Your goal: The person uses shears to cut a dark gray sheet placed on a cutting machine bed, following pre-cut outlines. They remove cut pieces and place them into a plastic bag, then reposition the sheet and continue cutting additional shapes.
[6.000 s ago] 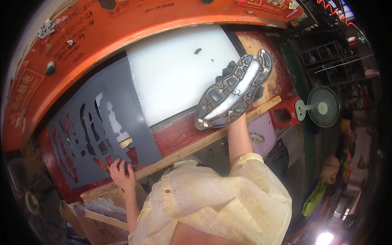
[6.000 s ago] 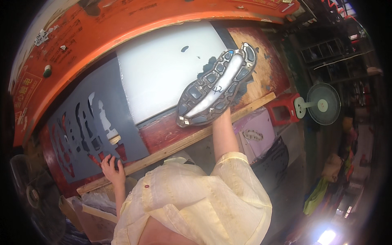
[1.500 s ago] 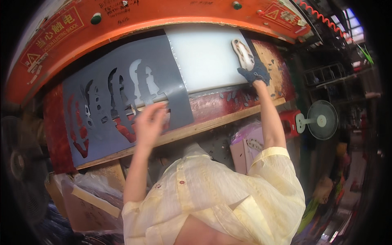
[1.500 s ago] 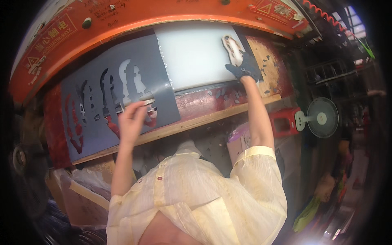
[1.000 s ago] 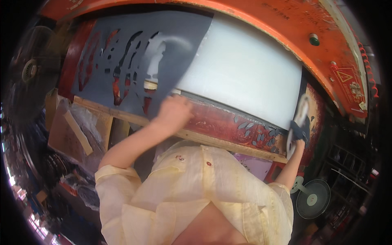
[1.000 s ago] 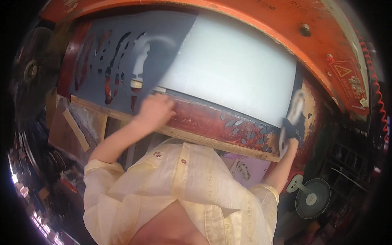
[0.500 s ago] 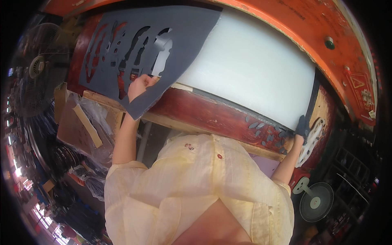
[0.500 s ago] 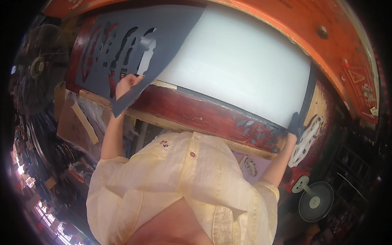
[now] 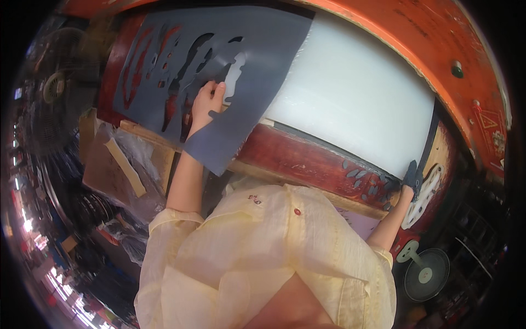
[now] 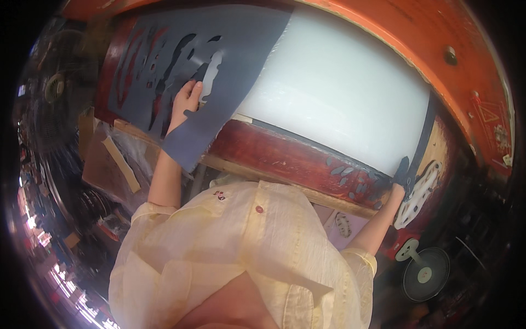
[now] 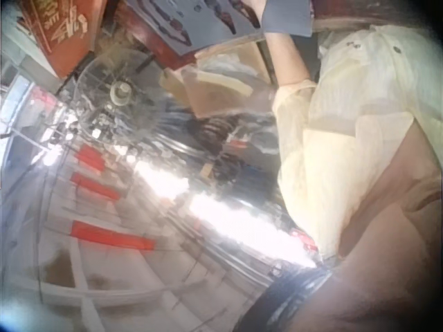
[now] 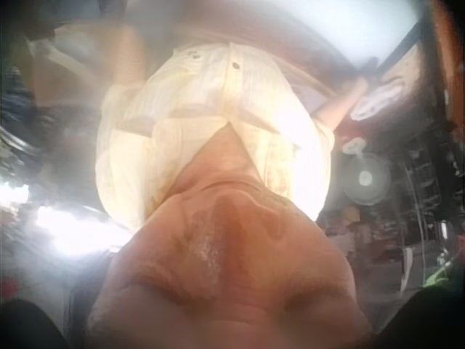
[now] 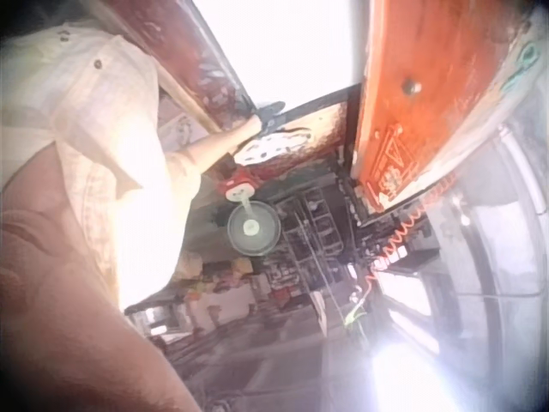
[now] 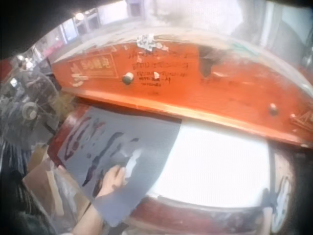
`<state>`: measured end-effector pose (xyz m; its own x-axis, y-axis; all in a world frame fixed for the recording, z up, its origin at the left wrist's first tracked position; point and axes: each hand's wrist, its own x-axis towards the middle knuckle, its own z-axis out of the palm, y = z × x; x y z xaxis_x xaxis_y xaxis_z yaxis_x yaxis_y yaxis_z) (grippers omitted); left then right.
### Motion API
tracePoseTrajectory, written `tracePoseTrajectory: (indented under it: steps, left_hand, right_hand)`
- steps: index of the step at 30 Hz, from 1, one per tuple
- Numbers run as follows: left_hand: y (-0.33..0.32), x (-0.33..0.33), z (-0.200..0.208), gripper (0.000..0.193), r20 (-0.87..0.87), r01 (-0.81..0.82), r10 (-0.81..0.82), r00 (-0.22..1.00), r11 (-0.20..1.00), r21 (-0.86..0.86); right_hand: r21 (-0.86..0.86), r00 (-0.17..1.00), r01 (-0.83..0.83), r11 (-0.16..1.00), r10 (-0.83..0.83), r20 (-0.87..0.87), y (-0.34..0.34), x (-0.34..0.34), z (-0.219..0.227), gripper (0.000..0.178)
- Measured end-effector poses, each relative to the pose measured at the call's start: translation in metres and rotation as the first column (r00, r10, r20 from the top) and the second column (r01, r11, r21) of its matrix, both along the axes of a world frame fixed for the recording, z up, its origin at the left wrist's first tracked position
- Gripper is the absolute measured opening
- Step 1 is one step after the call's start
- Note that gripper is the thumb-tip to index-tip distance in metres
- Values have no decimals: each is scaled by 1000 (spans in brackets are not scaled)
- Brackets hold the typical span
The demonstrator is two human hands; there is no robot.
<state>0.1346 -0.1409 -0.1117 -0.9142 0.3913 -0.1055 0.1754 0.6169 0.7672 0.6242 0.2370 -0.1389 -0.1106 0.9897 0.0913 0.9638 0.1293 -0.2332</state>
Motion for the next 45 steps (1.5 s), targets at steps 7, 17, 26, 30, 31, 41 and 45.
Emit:
tracePoseTrajectory:
  steps: [7, 17, 26, 30, 31, 41, 45]
  left_hand:
    - [8, -1, 9, 55, 181, 131, -90, 979, 964, -231]
    - [13, -5, -16, 44, 299, -76, 89, 950, 996, -55]
    - [13, -28, -7, 35, 363, 67, 2, 932, 982, -175]
    - [8, -29, -8, 41, 387, 182, -81, 919, 956, -231]
    - [7, -28, -6, 43, 384, 180, -81, 920, 957, -228]
    - [27, -24, 45, 52, 692, 133, 43, 720, 971, -199]
    - [44, -40, 44, 56, 708, 198, 153, 690, 900, -388]
  right_hand:
    - [15, 989, 49, 999, -47, -139, -6, -2, 4, 56]
    - [-166, 976, 208, 964, -217, -36, 1, -6, 11, 55]
    - [-107, 981, 180, 978, -186, -52, -11, -17, 19, 57]
    - [-57, 991, 105, 993, -109, -81, -22, -20, 21, 57]
    - [-30, 990, 95, 995, -98, -106, -26, -20, 21, 57]
    - [18, 983, 116, 993, -112, -144, -23, -26, 18, 58]
    - [-172, 972, 159, 972, -185, -145, -13, -18, 17, 61]
